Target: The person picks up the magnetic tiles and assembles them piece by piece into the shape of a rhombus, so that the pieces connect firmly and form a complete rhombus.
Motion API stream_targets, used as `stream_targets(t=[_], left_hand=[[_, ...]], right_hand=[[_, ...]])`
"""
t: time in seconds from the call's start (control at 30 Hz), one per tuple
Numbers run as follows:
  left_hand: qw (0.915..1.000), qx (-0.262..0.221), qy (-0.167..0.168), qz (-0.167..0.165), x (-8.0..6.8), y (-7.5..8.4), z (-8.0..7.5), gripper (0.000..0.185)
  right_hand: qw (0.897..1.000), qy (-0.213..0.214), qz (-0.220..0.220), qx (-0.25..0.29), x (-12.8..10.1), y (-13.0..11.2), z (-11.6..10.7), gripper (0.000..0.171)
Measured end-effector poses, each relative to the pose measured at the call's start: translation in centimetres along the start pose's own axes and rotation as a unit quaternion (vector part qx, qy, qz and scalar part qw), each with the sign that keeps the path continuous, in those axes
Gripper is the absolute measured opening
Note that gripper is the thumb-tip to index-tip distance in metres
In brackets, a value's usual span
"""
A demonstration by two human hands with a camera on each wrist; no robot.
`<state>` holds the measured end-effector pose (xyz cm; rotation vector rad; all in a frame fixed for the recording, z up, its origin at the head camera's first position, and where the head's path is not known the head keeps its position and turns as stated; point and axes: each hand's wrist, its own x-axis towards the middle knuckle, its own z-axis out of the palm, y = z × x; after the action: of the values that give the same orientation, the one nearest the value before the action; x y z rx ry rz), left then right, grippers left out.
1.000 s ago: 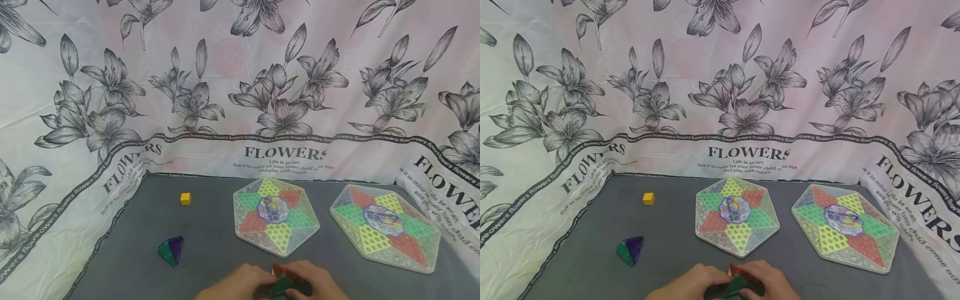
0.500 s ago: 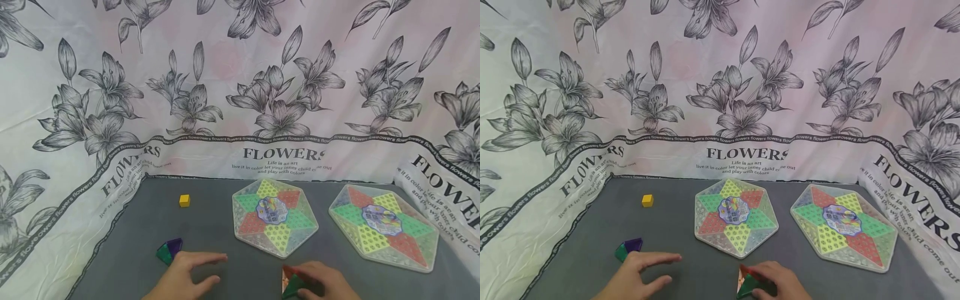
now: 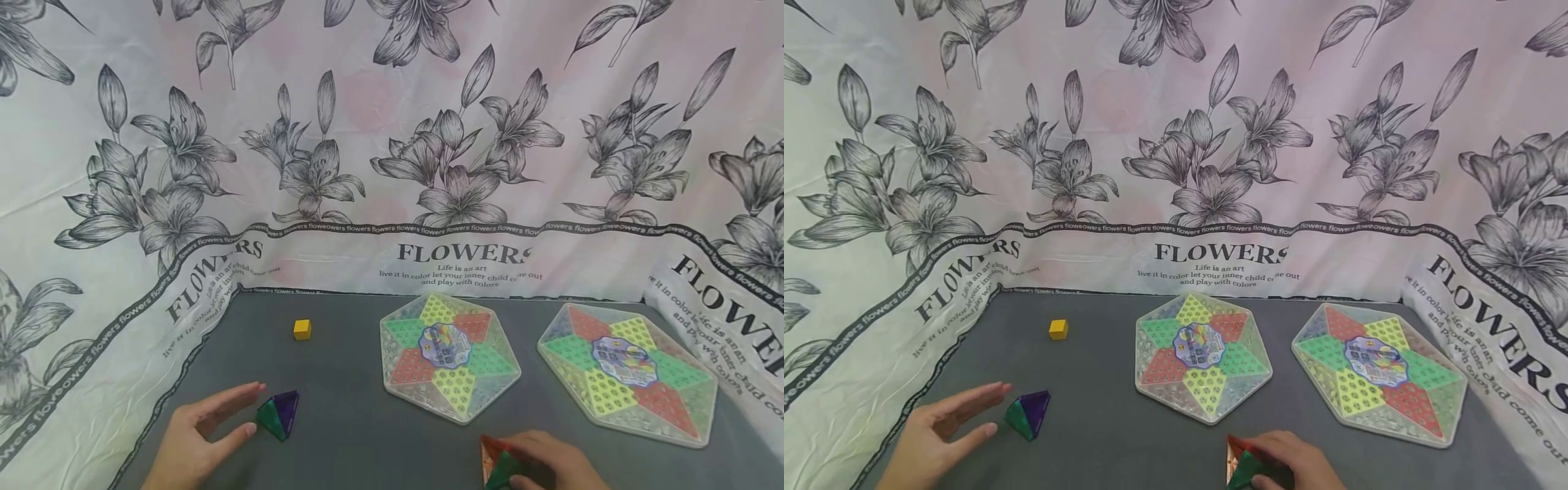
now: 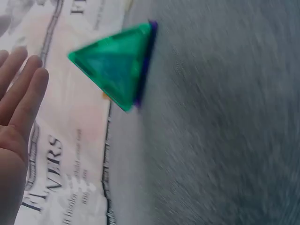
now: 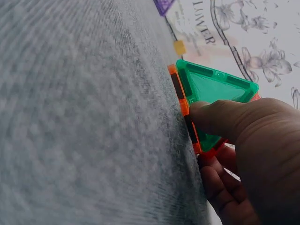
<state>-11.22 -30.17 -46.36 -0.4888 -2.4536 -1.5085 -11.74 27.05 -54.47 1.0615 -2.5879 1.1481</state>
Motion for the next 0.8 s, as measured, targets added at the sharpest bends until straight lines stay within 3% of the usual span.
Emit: stream_targets(t=[0.2,0.27,0.37,0.53,0.8], left_hand=[[0.9951,0.051,0.008,-0.084,1.0,-2.0,0.0,0.047],[0.9895,0.08,-0.008,-0.12,1.4,-2.3,0.2,0.048],[0.9739,0.148,-0.056,-0.163,1.9,-2.7,0.3,0.049],[0.9603,0.212,-0.109,-0.144,2.3,-3.3,0.5,0.047],[0.963,0.214,-0.082,-0.142,2.4,-3.3,1.1,0.034]], right_hand=[[1.0,0.002,0.006,-0.006,-0.4,0.2,-0.1,0.052],[1.0,0.006,0.005,-0.013,-0.5,0.3,0.0,0.052],[1.0,0.012,0.01,-0.022,-0.6,0.2,0.1,0.051],[0.999,0.014,0.037,-0.031,-0.8,0.1,-0.1,0.045],[0.997,0.029,0.065,-0.035,-1.0,-0.1,-0.2,0.037]])
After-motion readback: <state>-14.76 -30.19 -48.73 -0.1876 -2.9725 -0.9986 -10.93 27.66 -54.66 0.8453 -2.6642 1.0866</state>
